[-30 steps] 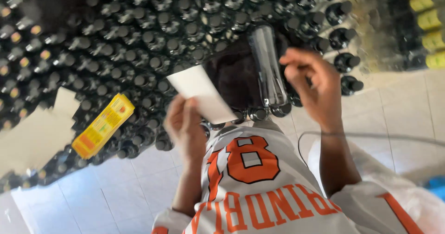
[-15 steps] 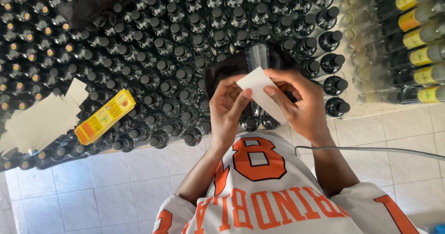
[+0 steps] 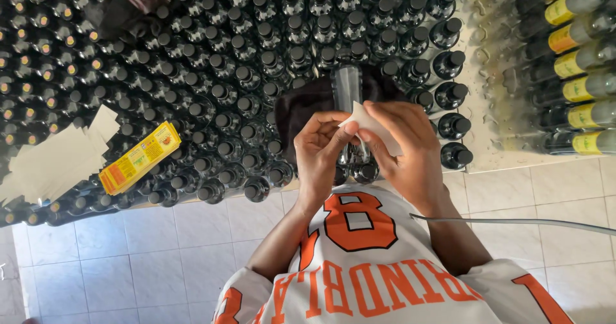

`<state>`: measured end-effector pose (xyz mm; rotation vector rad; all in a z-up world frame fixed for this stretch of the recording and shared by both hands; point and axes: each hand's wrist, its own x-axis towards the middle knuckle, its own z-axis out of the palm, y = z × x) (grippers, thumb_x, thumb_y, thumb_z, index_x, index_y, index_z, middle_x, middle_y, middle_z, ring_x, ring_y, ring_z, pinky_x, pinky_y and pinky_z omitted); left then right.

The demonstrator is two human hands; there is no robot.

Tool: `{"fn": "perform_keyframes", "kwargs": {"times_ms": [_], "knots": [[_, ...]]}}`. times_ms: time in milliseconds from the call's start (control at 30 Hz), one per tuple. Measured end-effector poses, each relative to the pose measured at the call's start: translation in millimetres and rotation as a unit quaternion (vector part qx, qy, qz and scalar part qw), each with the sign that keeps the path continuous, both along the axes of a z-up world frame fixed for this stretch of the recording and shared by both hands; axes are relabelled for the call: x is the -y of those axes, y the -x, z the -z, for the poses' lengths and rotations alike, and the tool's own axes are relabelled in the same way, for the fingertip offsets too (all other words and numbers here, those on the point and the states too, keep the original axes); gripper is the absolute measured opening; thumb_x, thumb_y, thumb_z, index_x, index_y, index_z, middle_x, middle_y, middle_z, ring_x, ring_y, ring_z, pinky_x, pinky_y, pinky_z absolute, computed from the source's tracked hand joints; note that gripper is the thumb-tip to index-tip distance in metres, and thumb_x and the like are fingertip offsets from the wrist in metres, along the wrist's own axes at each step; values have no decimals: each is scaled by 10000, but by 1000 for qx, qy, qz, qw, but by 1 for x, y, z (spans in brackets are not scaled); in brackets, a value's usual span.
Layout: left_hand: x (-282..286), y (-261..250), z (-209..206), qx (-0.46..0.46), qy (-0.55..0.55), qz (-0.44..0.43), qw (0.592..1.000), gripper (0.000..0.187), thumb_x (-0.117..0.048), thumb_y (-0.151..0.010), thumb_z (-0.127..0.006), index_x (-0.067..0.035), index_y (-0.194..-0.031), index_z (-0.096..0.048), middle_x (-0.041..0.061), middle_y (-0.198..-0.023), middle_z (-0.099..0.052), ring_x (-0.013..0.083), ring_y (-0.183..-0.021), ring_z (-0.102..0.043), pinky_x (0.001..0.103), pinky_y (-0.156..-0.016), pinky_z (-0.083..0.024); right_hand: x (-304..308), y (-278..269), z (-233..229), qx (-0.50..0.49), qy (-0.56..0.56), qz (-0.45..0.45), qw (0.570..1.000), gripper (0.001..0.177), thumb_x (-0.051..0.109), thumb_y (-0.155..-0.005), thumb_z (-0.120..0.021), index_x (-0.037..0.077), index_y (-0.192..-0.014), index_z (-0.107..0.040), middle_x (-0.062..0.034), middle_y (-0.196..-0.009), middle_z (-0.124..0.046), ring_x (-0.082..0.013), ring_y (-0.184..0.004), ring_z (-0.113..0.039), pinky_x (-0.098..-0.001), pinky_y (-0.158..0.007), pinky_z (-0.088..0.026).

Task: Manually applying adhesive labels to plastic bottles

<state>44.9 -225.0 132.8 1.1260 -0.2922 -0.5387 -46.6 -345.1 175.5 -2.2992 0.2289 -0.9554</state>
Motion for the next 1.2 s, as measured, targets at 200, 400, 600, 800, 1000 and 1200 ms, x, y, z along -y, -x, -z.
{"fn": "perform_keyframes", "kwargs": {"times_ms": [200, 400, 600, 800, 1000, 1200], "knots": [[8, 4, 5, -8, 2, 12, 1000, 202, -83, -1006, -821, 49, -1140, -747, 194, -912, -805, 195, -773, -801, 325, -770, -653, 0, 5, 0, -15, -116, 6, 993, 297, 26, -1044, -788, -36, -1333, -756, -185, -1178, -789, -372, -1066, -768, -473, -909, -615], [14, 5, 18, 7, 5, 30, 1000, 173, -43, -1009, -807, 56, -1135, -743, 163, -889, -778, 162, -778, -776, 305, -757, -637, 5, 11, 3, -49, -236, 21, 970, 323, 128, -1009, -847, 21, -1305, -772, -137, -1087, -819, -288, -1060, -804, -413, -930, -611], [14, 11, 20, 2, 4, 41, 999, 183, -41, -998, -824, 70, -1120, -745, 180, -896, -773, 171, -767, -776, 318, -754, -641, 8, 17, 22, -46, -315, 65, 946, 178, 146, -1052, -823, 22, -1177, -795, -145, -1028, -819, -227, -1005, -801, -385, -928, -614], [15, 19, 10, 40, -22, 40, 998, 180, -60, -999, -831, 47, -1128, -767, 150, -886, -767, 139, -781, -747, 284, -713, -606, 16, 31, 47, -24, -385, 49, 921, 157, 135, -1056, -802, 0, -1120, -754, -148, -1013, -802, -148, -1018, -743, -352, -956, -596], [18, 26, 8, 75, -46, 11, 996, 176, -80, -1009, -826, 20, -1145, -776, 148, -894, -771, 153, -776, -746, 296, -721, -610, 27, 45, 53, 48, -488, 43, 871, 215, 237, -1064, -742, 36, -1086, -669, -139, -1093, -785, -126, -1048, -707, -315, -967, -564], [25, 32, 30, 28, 22, -73, 997, 208, -72, -1086, -715, 71, -1234, -685, 134, -991, -726, 177, -860, -777, 338, -764, -651, 31, 58, 39, -23, -416, -18, 909, 251, 231, -1060, -717, 27, -979, -596, -217, -1226, -737, -244, -1133, -700, -401, -1036, -533]]}}
